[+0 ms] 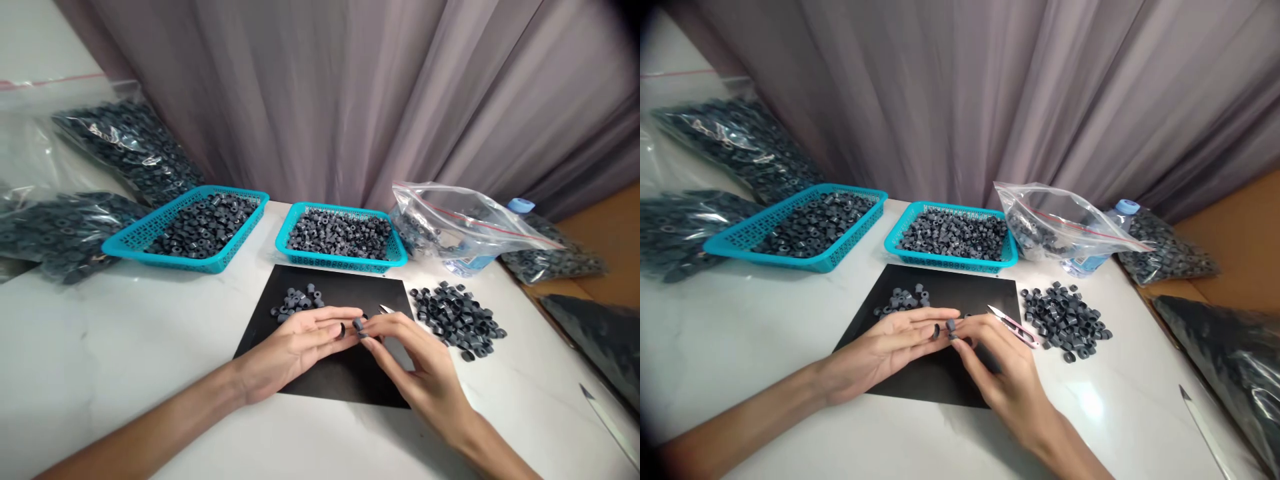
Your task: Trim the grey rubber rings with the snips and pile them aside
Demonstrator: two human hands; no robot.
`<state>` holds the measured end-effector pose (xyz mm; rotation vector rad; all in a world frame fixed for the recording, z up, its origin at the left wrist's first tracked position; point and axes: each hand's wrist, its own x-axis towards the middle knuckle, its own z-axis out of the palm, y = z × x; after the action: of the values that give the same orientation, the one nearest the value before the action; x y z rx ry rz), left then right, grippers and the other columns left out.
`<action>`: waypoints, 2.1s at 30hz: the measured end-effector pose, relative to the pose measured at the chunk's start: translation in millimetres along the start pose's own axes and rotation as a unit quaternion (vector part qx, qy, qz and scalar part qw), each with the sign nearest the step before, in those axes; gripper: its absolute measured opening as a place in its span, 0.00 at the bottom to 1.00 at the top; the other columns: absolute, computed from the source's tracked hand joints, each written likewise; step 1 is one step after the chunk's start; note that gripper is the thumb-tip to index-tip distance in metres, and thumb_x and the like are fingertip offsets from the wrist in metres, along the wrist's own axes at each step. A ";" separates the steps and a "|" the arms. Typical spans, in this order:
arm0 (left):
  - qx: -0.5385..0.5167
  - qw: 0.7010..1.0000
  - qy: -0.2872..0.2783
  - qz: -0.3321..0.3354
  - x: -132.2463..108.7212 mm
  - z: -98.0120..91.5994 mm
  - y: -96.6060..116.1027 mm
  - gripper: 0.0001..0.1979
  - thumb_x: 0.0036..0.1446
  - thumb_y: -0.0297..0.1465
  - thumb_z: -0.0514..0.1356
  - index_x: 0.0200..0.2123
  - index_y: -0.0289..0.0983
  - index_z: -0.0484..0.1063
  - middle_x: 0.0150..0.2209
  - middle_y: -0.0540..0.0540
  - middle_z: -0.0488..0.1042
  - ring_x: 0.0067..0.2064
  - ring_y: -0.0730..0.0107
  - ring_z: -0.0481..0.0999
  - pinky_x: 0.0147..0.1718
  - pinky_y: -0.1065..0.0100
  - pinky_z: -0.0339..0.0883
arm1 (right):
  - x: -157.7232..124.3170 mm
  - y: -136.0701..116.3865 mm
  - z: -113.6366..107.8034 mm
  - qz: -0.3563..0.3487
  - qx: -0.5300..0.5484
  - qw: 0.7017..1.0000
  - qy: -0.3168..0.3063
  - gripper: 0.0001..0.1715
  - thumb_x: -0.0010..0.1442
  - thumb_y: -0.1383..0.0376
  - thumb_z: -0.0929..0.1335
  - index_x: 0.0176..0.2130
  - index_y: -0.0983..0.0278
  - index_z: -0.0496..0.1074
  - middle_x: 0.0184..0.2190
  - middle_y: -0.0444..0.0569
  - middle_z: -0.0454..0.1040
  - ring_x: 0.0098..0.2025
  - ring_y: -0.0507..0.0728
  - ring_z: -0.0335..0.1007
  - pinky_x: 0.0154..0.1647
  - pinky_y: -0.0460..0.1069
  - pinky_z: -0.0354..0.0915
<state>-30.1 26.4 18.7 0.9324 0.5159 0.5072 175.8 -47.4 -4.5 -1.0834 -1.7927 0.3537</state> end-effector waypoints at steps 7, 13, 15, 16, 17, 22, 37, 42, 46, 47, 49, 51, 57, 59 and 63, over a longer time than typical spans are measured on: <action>-0.043 0.999 -0.005 0.002 0.7 -0.9 -0.8 0.14 0.67 0.27 0.58 0.51 0.31 0.79 0.54 0.37 0.78 0.63 0.55 0.71 0.68 0.55 0.56 | -6.0 1.1 -6.6 -0.097 -0.181 0.977 -0.051 0.20 0.68 0.75 0.65 0.57 0.62 0.66 0.50 0.57 0.75 0.47 0.59 0.76 0.47 0.53 0.74; -0.036 0.999 -0.013 0.006 2.8 -0.1 -2.3 0.15 0.67 0.31 0.57 0.50 0.31 0.80 0.53 0.37 0.79 0.63 0.55 0.70 0.68 0.54 0.55 | -11.4 5.1 -8.0 -0.109 -0.212 0.967 -0.090 0.21 0.69 0.72 0.64 0.60 0.61 0.67 0.53 0.58 0.76 0.49 0.62 0.76 0.50 0.57 0.74; -0.035 0.999 -0.013 -0.001 2.9 0.4 -1.8 0.17 0.68 0.34 0.56 0.50 0.31 0.79 0.54 0.37 0.78 0.63 0.55 0.69 0.68 0.54 0.55 | -10.9 3.8 -10.1 -0.103 -0.211 0.967 -0.096 0.21 0.69 0.72 0.64 0.59 0.61 0.67 0.52 0.58 0.76 0.49 0.62 0.76 0.50 0.58 0.74; -0.037 0.999 -0.011 -0.005 2.8 0.7 -1.3 0.17 0.69 0.35 0.55 0.51 0.31 0.79 0.54 0.37 0.78 0.64 0.55 0.69 0.67 0.54 0.55 | -9.8 2.5 -11.1 -0.095 -0.203 0.969 -0.099 0.21 0.69 0.73 0.64 0.59 0.61 0.67 0.52 0.58 0.76 0.49 0.62 0.76 0.49 0.57 0.74; -0.039 0.999 -0.009 -0.010 2.6 1.1 -0.8 0.18 0.69 0.36 0.54 0.51 0.31 0.79 0.55 0.37 0.77 0.63 0.55 0.69 0.67 0.55 0.56 | -8.3 0.8 -12.0 -0.085 -0.191 0.973 -0.099 0.20 0.68 0.73 0.64 0.58 0.61 0.68 0.51 0.57 0.76 0.48 0.61 0.76 0.48 0.56 0.74; -0.047 0.998 -0.006 -0.036 0.4 3.0 0.8 0.20 0.69 0.37 0.53 0.53 0.31 0.77 0.55 0.37 0.77 0.62 0.53 0.72 0.67 0.54 0.57 | 2.1 -9.5 -14.4 0.010 -0.079 0.995 -0.054 0.09 0.69 0.69 0.65 0.47 0.60 0.72 0.45 0.54 0.76 0.45 0.59 0.76 0.46 0.53 0.74; -0.041 0.995 -0.005 -0.086 -3.1 8.5 -16.5 0.12 0.67 0.36 0.59 0.43 0.34 0.77 0.41 0.41 0.78 0.46 0.61 0.79 0.48 0.63 0.68 | -1.0 -11.3 -0.4 0.095 0.009 0.995 -0.032 0.07 0.67 0.64 0.68 0.44 0.59 0.77 0.37 0.49 0.77 0.38 0.56 0.75 0.39 0.50 0.72; -0.047 0.995 -0.002 -0.090 -2.2 8.0 -15.9 0.13 0.67 0.37 0.59 0.43 0.33 0.78 0.41 0.41 0.78 0.45 0.64 0.79 0.46 0.66 0.67 | -1.5 -10.3 -1.7 0.127 0.030 0.991 -0.034 0.07 0.67 0.63 0.68 0.43 0.58 0.78 0.35 0.48 0.79 0.36 0.56 0.75 0.38 0.50 0.71; -0.037 0.996 0.006 -0.086 -2.2 7.5 -15.7 0.12 0.65 0.36 0.61 0.41 0.33 0.79 0.40 0.42 0.79 0.44 0.67 0.78 0.45 0.68 0.67 | -2.1 -10.1 -0.2 0.124 0.033 0.992 -0.023 0.08 0.67 0.63 0.69 0.43 0.58 0.79 0.35 0.47 0.78 0.35 0.56 0.74 0.38 0.50 0.71; -0.033 0.996 0.011 -0.085 -2.3 7.5 -15.5 0.11 0.65 0.35 0.62 0.41 0.33 0.79 0.40 0.42 0.79 0.44 0.67 0.78 0.45 0.68 0.66 | -2.3 -10.0 0.3 0.127 0.036 0.991 -0.018 0.07 0.67 0.63 0.69 0.43 0.58 0.79 0.35 0.47 0.78 0.35 0.56 0.74 0.38 0.50 0.71; -0.028 0.996 0.022 -0.085 -2.9 7.8 -14.8 0.10 0.64 0.34 0.63 0.41 0.34 0.80 0.39 0.43 0.79 0.44 0.66 0.78 0.46 0.67 0.66 | -2.5 -9.8 0.9 0.139 0.044 0.989 -0.002 0.07 0.66 0.63 0.70 0.42 0.58 0.79 0.35 0.47 0.78 0.36 0.56 0.74 0.38 0.50 0.70; -0.024 0.996 0.029 -0.086 -3.5 8.3 -13.8 0.10 0.63 0.34 0.63 0.41 0.33 0.80 0.40 0.42 0.80 0.45 0.65 0.78 0.46 0.66 0.66 | -2.6 -9.2 0.5 0.150 0.049 0.987 0.014 0.06 0.66 0.63 0.70 0.42 0.58 0.79 0.37 0.48 0.79 0.37 0.56 0.74 0.39 0.50 0.70; -0.009 0.996 0.044 -0.074 -3.6 9.1 -11.9 0.12 0.63 0.34 0.63 0.44 0.32 0.80 0.43 0.40 0.80 0.46 0.64 0.78 0.45 0.67 0.66 | -3.1 -5.5 -2.9 0.142 0.038 0.989 0.016 0.06 0.66 0.65 0.70 0.43 0.57 0.79 0.37 0.47 0.78 0.38 0.55 0.73 0.40 0.51 0.69; -0.012 0.997 0.046 -0.063 -2.5 8.4 -12.4 0.12 0.64 0.35 0.62 0.44 0.33 0.80 0.44 0.39 0.79 0.47 0.63 0.78 0.44 0.67 0.65 | -2.5 -4.4 -4.0 0.123 0.023 0.992 0.011 0.06 0.66 0.66 0.70 0.43 0.58 0.79 0.38 0.47 0.77 0.38 0.55 0.73 0.40 0.50 0.68; -0.017 0.997 0.047 -0.054 -1.7 6.9 -13.2 0.12 0.65 0.34 0.61 0.44 0.34 0.81 0.44 0.39 0.79 0.45 0.64 0.77 0.40 0.69 0.64 | -0.9 -4.1 -6.8 0.063 -0.032 0.997 0.005 0.08 0.66 0.70 0.69 0.43 0.60 0.77 0.39 0.49 0.76 0.40 0.55 0.73 0.41 0.50 0.69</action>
<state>-24.8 14.6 11.3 0.8454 0.6370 0.4625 179.6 -51.9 0.9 -1.2449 -1.7405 0.3688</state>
